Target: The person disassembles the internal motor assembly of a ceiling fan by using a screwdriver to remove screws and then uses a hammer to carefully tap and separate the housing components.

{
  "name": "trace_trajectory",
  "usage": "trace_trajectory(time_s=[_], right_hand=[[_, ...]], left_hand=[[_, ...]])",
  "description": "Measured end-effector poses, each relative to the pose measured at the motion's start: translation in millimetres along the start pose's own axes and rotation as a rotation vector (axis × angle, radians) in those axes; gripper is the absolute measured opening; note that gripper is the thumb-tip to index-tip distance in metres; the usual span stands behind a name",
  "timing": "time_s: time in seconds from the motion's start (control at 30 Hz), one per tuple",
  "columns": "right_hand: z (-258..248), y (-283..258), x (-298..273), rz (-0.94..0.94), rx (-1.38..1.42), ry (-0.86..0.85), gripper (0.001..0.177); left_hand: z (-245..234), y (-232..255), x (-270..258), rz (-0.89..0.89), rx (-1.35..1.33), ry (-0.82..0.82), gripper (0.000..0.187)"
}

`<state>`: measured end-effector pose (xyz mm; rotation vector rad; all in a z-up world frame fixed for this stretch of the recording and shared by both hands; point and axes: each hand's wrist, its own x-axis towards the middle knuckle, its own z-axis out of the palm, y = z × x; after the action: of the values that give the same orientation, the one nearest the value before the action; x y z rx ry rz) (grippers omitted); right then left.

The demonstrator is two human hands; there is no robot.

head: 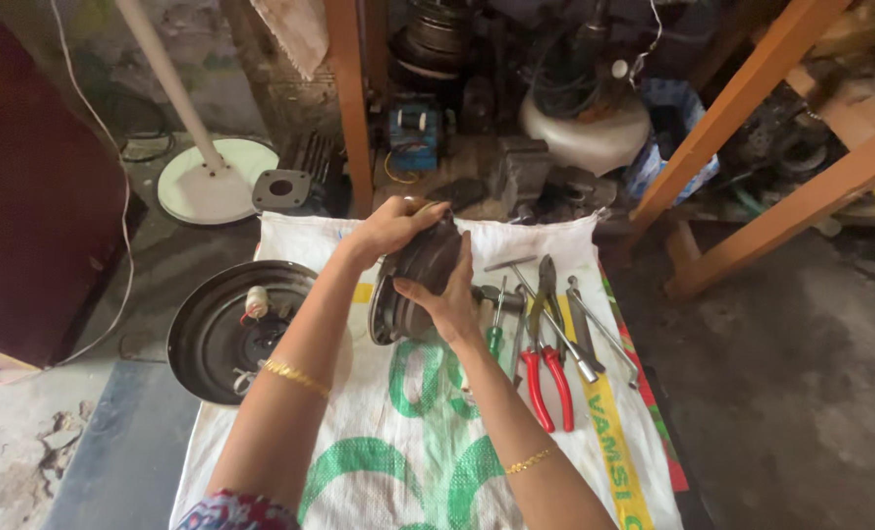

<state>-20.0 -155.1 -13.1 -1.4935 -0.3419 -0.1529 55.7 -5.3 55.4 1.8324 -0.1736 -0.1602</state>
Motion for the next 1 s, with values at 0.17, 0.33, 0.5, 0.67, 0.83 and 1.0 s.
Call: trace_trajectory(time_s=[0.17,0.33,0.5,0.67,0.83,1.0], right_hand=[[-0.8,14.5,5.6,0.075,-0.084,-0.029,0.146],[-7.4,16.9,15.8,-0.033,-0.193,-0.081,0.149],[-12.2,11.8,15.0,-0.065,-0.143,-0.106,0.147],[-1.1,2.0,6.6,-0.133,-0.188,0.037,0.133],[2.4,-8.7,9.7,-0.133,-0.287,0.108,0.125],[2.0,-16.4,4.8,-0.095,-0.388,0.106,0.127]], left_hand=[[-0.9,-6.3,-11.6,0.04,0.175,0.113,0.048],[-4.8,-6.5,-3.7,0.151,0.266,0.138,0.047],[-1.7,0.2,-11.9,0.186,0.292,0.119,0.047],[-7.2,12.2,-17.4,0.19,0.318,0.056,0.051],[-5.5,10.7,-11.6,0.201,0.2,0.077,0.051],[-7.0,-11.0,-5.8,0.192,0.152,0.088,0.055]])
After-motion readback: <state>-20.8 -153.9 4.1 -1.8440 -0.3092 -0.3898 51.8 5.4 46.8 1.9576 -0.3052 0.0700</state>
